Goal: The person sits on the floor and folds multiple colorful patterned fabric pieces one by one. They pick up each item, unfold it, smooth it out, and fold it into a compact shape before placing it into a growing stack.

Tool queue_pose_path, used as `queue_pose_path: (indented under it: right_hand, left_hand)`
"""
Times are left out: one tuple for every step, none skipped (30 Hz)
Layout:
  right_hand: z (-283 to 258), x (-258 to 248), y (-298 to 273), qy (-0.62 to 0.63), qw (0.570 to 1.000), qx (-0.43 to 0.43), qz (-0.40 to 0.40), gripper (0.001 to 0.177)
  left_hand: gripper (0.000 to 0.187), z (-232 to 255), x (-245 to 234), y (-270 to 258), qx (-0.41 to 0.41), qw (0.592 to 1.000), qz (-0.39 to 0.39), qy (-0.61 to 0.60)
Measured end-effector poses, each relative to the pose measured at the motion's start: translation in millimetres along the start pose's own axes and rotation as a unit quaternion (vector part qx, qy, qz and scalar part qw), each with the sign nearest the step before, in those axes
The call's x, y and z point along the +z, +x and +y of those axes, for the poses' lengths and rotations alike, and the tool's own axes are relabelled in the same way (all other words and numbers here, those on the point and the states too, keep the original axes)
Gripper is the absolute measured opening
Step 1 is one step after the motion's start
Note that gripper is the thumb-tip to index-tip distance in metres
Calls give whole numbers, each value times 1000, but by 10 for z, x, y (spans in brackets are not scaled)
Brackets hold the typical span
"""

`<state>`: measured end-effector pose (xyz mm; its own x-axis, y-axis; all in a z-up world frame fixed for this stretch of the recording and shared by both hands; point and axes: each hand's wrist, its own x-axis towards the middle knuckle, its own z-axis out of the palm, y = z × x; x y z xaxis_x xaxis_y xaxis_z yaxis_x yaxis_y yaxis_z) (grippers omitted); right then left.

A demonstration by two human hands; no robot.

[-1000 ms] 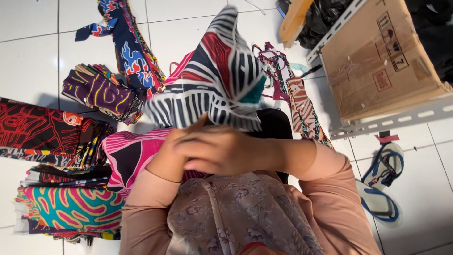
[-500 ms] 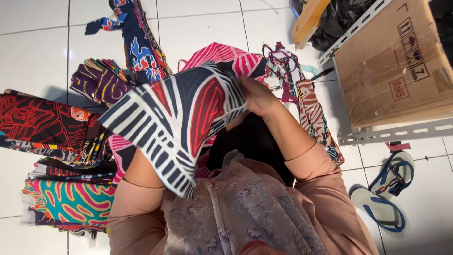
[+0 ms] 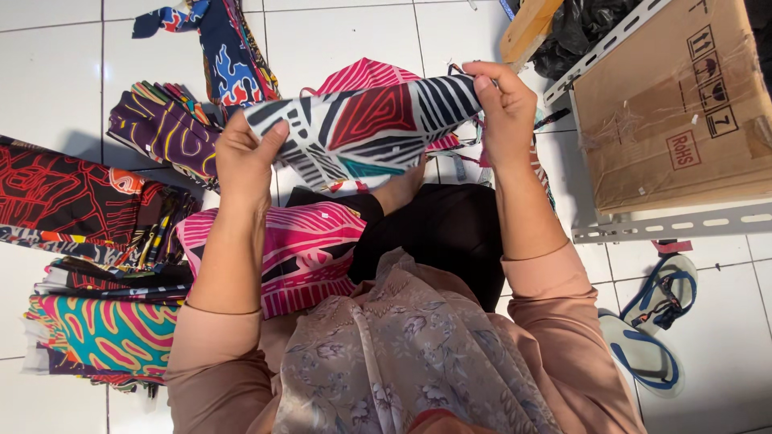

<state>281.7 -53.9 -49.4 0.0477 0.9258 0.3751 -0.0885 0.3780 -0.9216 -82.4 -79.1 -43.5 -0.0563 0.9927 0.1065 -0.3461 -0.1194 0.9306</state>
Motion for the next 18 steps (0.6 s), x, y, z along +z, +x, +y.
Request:
queue_pose_path:
  right_hand:
    - [-39, -2, 0, -36, 999, -24, 3, 19]
    - [-85, -8, -14, -71, 996, -48, 6, 19]
    - [-136, -21, -46, -108, 992, -70, 10, 19]
    - [-190, -35, -85, -69, 996, -57, 29, 22]
    - [-255, -62, -126, -32, 997, -44, 49, 28]
    - [-309, -89, -146, 5, 997, -30, 69, 36]
    - [-361, -131, -172, 35, 997, -19, 71, 31]
    - [-409, -187, -196, 64, 995, -7, 74, 27]
    - [-447, -247, -224, 92, 993, 6, 77, 24]
    - [-472, -301, -255, 150, 984, 29, 86, 22]
    - [-489, -350, -281, 209, 972, 50, 97, 19]
    - [-498, -393, -310, 268, 955, 71, 107, 17]
    - [-498, -427, -325, 263, 958, 59, 101, 26]
    - [-499, -457, -343, 258, 960, 47, 95, 36]
    - [-498, -481, -361, 253, 963, 35, 87, 47]
    - [-505, -512, -377, 201, 975, 27, 94, 45]
    - [-511, -536, -398, 148, 984, 20, 100, 44]
    - [-524, -560, -423, 95, 990, 12, 105, 43]
  left_hand:
    - [34, 40, 50, -1, 56, 998, 12, 21]
    - [42, 86, 105, -19, 71, 997, 23, 35]
    - [49, 133, 162, -63, 84, 995, 34, 49]
    - [57, 179, 220, -112, 98, 992, 45, 63]
    - [59, 220, 281, -159, 138, 979, 51, 138]
    - [62, 258, 335, -201, 177, 959, 57, 213]
    - [65, 281, 386, -244, 213, 933, 61, 284]
    - [60, 297, 427, -276, 213, 938, 33, 272]
    - [55, 298, 463, -306, 212, 942, 4, 259]
    - [50, 294, 489, -332, 210, 946, -24, 244]
    - [48, 292, 507, -343, 203, 951, -44, 229]
    - [46, 287, 523, -345, 195, 955, -64, 213]
    - [44, 289, 531, -336, 189, 958, -84, 197]
    - [43, 290, 543, -321, 174, 966, -86, 170]
    - [42, 298, 558, -294, 160, 973, -87, 143]
    - [41, 315, 573, -272, 145, 979, -88, 116]
    - [40, 344, 586, -263, 147, 977, -90, 126]
    - [40, 384, 600, -260, 148, 975, -92, 137]
